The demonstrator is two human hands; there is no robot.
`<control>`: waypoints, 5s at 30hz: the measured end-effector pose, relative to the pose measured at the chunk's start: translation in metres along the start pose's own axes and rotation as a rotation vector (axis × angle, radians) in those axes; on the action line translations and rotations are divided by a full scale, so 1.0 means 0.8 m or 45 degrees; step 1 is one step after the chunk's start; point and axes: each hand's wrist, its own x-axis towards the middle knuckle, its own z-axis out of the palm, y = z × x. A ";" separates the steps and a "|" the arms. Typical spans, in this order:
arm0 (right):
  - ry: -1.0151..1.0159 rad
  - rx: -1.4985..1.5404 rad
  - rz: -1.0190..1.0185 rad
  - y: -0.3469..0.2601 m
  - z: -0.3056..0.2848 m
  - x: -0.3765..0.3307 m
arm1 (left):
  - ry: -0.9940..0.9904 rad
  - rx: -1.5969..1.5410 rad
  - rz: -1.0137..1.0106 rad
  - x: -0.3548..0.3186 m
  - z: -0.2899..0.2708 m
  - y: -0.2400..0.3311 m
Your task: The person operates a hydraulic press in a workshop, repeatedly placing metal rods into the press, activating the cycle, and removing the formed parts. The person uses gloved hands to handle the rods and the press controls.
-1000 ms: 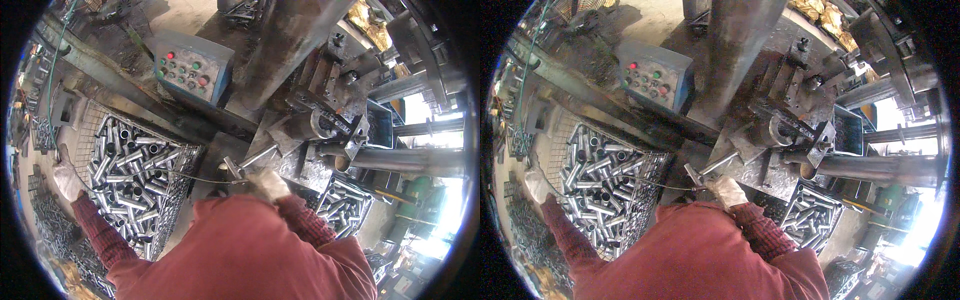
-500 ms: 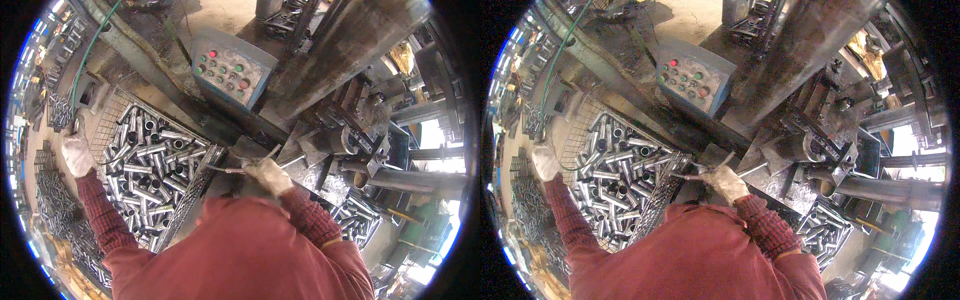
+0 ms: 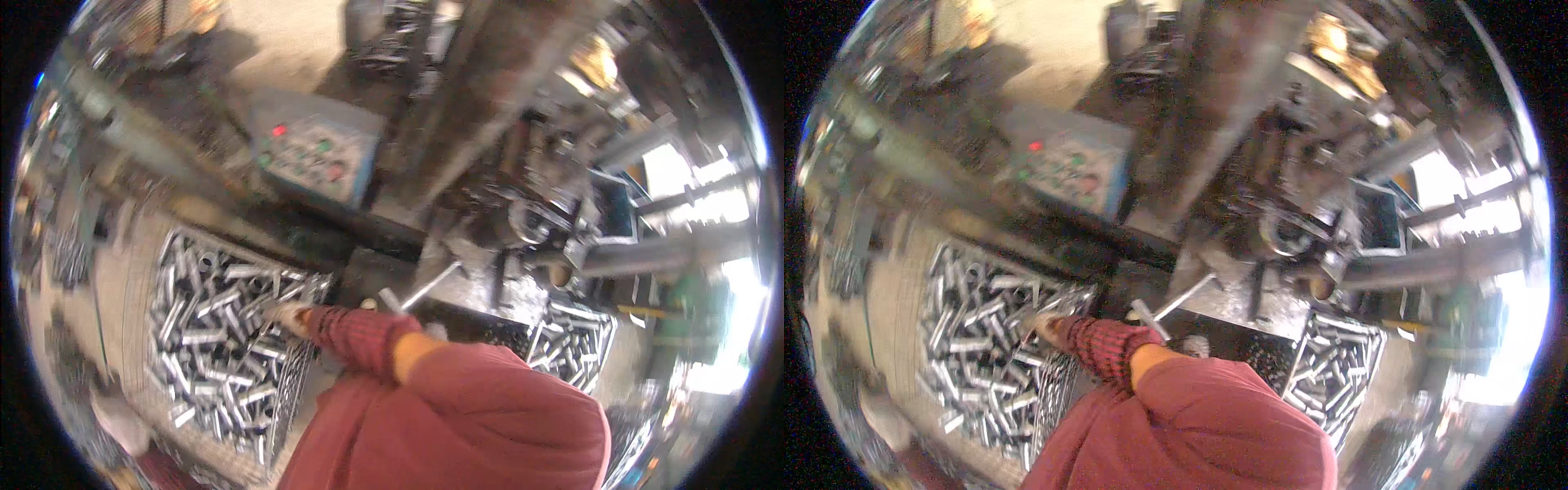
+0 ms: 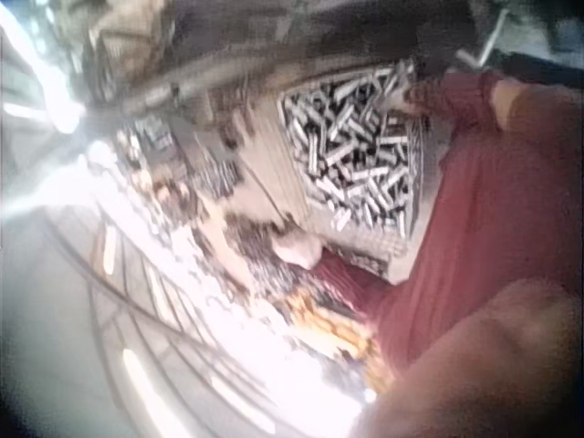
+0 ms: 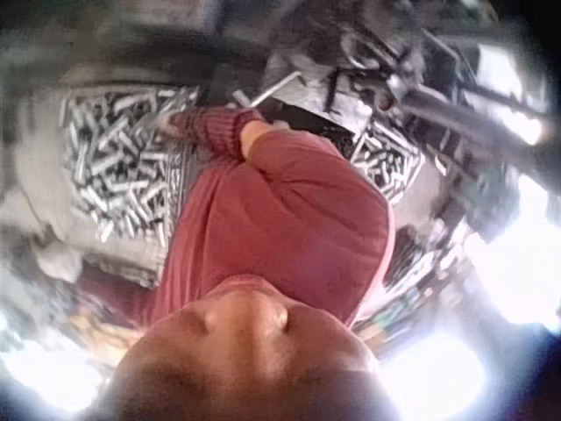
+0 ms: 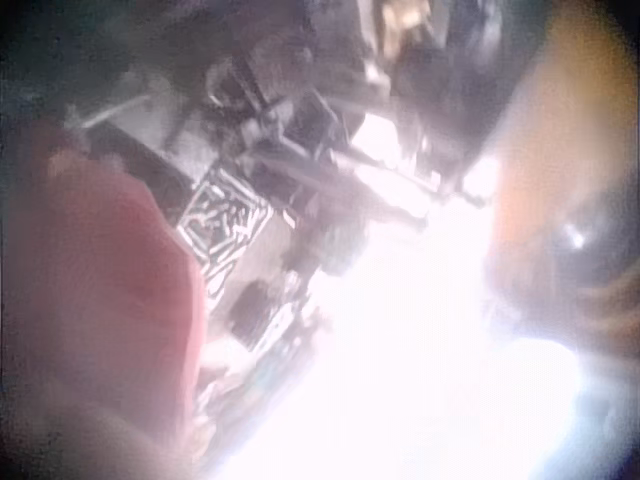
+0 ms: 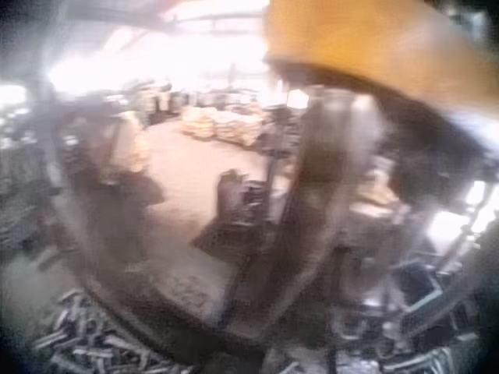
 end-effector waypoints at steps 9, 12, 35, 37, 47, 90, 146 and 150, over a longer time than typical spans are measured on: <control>0.163 -0.294 -0.399 -0.054 -0.167 -0.289 | -0.406 0.409 -0.184 -0.190 0.216 -0.005; 0.725 -0.310 -0.534 -0.035 -0.233 -0.452 | -0.659 0.028 -0.220 -0.242 0.295 0.099; 1.606 -1.112 0.084 0.105 -0.373 -0.691 | -0.934 -0.020 -0.128 -0.361 0.372 0.348; 1.367 -0.532 0.285 0.154 -0.322 -0.709 | -0.977 -0.274 -0.084 -0.362 0.369 0.349; 1.496 -0.371 0.888 0.453 -0.260 -0.604 | -1.029 -0.093 0.280 -0.357 0.352 0.391; 0.559 2.127 -0.801 0.239 -0.183 -0.498 | -0.840 0.080 0.043 -0.336 0.317 0.329; 1.247 -0.349 0.611 0.309 -0.261 -0.545 | -1.033 -0.143 -0.243 -0.359 0.327 0.297; 1.264 -1.111 0.713 0.267 -0.239 -0.541 | -0.973 -0.102 -0.151 -0.367 0.325 0.292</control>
